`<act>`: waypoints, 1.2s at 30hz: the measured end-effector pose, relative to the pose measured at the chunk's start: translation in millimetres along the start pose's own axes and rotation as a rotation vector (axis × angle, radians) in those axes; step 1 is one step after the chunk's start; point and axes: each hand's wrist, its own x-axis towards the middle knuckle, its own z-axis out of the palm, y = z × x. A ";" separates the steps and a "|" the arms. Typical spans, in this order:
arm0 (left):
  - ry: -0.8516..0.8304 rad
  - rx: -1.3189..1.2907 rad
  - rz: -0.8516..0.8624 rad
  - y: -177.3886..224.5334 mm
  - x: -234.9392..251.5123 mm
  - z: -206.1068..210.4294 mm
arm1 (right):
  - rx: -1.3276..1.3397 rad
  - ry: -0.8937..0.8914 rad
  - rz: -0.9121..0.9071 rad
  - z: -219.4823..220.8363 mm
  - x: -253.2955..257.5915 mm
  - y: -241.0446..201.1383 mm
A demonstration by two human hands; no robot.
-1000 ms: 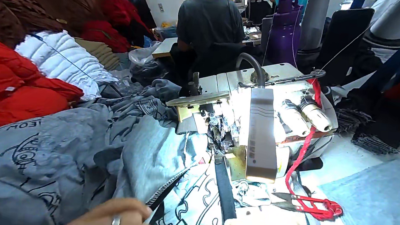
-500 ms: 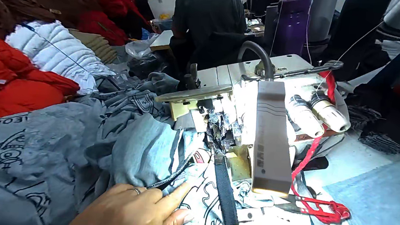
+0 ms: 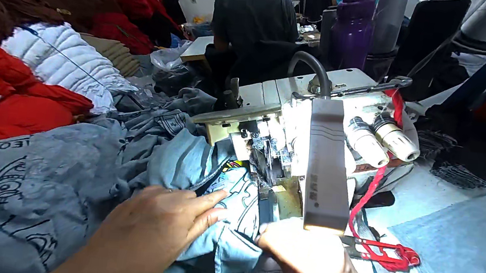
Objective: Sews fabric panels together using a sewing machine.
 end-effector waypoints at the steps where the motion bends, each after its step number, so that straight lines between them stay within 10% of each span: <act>1: 0.027 -0.016 -0.017 -2.8 0.9 -2.0 | 0.007 -0.002 0.022 0.6 3.2 2.5; 15: -0.213 -0.619 0.062 33.7 2.1 -98.7 | -0.043 -0.204 0.149 -6.2 32.9 1.1; 30: 0.078 -0.276 -0.324 81.0 0.7 -38.2 | 0.343 0.003 0.093 -26.8 55.4 -33.4; 36: 0.357 -0.082 -0.163 65.4 6.7 13.7 | 0.257 -0.014 0.122 -42.0 48.8 -31.8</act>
